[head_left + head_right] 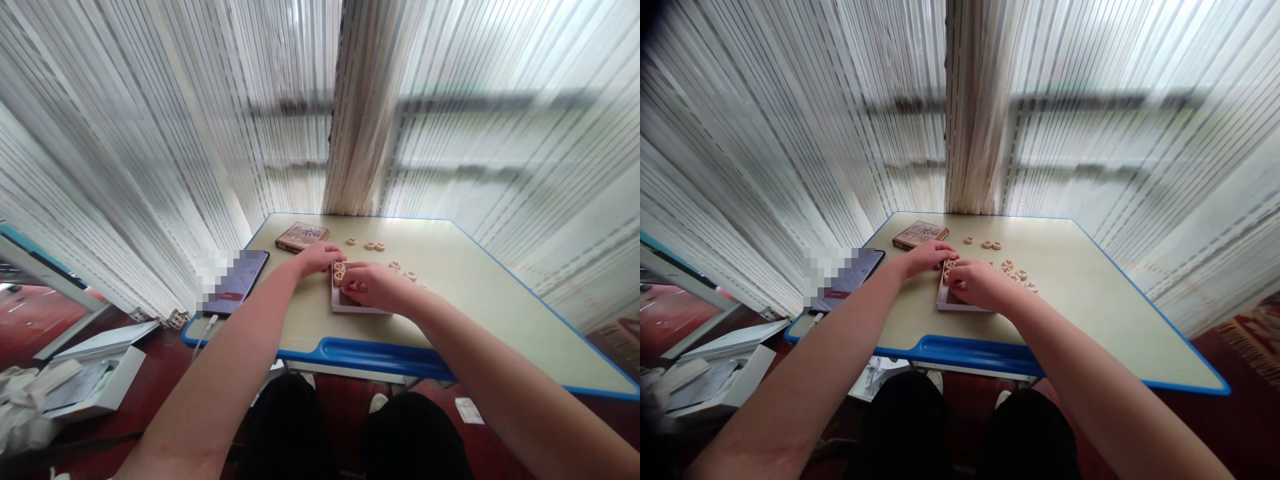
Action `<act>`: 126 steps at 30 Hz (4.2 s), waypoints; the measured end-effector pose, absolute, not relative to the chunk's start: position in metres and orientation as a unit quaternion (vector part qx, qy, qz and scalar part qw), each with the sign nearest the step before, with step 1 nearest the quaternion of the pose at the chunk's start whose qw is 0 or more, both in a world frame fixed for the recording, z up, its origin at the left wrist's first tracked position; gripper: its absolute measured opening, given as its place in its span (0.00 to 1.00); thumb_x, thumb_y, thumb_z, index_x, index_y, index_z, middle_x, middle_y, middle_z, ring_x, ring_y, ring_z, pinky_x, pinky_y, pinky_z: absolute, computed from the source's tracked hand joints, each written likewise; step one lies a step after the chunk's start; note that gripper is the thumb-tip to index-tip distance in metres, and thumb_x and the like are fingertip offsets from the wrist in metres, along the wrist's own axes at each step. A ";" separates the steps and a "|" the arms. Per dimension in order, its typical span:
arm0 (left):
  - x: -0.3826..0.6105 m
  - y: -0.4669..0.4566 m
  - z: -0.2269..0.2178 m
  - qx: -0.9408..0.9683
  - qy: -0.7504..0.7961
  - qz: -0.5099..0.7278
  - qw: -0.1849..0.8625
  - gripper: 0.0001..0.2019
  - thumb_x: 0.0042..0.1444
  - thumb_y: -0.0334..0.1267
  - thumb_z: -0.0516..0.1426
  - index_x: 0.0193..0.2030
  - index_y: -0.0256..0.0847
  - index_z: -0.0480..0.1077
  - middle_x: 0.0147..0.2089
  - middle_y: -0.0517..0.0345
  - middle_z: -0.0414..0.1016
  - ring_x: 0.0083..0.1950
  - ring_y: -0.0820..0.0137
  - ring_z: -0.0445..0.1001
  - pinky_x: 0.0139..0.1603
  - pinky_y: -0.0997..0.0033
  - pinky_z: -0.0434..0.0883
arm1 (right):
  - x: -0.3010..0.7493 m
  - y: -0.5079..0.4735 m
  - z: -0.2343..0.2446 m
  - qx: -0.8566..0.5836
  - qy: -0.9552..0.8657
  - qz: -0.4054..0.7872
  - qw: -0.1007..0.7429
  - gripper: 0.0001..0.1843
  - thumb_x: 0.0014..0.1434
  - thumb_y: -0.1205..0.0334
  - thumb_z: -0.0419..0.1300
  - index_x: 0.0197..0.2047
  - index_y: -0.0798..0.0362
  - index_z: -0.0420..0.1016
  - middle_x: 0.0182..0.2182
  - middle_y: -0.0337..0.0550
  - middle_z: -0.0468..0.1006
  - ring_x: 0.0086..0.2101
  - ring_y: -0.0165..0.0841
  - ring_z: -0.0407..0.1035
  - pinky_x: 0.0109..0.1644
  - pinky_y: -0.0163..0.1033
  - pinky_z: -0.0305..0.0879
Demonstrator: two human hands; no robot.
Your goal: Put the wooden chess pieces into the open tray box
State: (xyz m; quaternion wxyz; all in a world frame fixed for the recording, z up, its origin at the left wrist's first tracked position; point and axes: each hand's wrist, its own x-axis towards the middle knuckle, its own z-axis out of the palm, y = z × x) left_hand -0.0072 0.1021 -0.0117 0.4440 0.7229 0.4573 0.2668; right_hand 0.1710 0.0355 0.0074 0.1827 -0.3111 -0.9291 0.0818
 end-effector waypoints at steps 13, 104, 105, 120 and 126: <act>-0.008 0.105 -0.014 0.728 0.466 0.266 0.427 0.15 0.47 0.46 0.57 0.34 0.36 0.75 0.26 0.61 0.68 0.26 0.76 0.62 0.26 0.75 0.62 | 0.178 0.041 0.011 -0.371 -0.918 0.010 0.141 0.06 0.50 0.60 0.62 0.29 0.48 0.81 0.32 0.43 0.77 0.33 0.35 0.64 0.40 0.40 0.60; -0.023 0.103 -0.007 0.770 0.402 0.147 0.474 0.27 0.45 0.40 0.60 0.55 0.40 0.66 0.56 0.51 0.69 0.57 0.63 0.66 0.57 0.65 0.64 | 0.186 0.032 0.035 -0.439 -0.880 0.128 0.128 0.10 0.53 0.59 0.59 0.34 0.51 0.81 0.31 0.44 0.77 0.31 0.33 0.69 0.36 0.37 0.62; -0.023 0.103 -0.007 0.768 0.402 0.146 0.477 0.27 0.45 0.41 0.60 0.55 0.40 0.66 0.56 0.51 0.69 0.57 0.63 0.66 0.57 0.66 0.63 | 0.189 0.032 0.038 -0.445 -0.878 0.140 0.107 0.10 0.52 0.59 0.59 0.34 0.51 0.81 0.32 0.43 0.76 0.32 0.33 0.69 0.36 0.37 0.62; -0.021 0.100 -0.004 0.759 0.400 0.148 0.492 0.27 0.46 0.42 0.60 0.55 0.38 0.66 0.56 0.50 0.69 0.58 0.62 0.66 0.58 0.65 0.62 | 0.192 0.029 0.038 -0.366 -0.912 0.186 0.023 0.11 0.51 0.61 0.59 0.37 0.49 0.82 0.37 0.45 0.74 0.37 0.34 0.68 0.44 0.38 0.63; -0.020 0.098 -0.002 0.745 0.403 0.151 0.510 0.28 0.45 0.41 0.60 0.56 0.38 0.66 0.56 0.49 0.69 0.57 0.63 0.67 0.58 0.64 0.63 | 0.192 0.031 0.040 -0.399 -0.899 0.179 0.037 0.07 0.48 0.60 0.62 0.31 0.51 0.81 0.34 0.44 0.74 0.34 0.34 0.68 0.41 0.38 0.64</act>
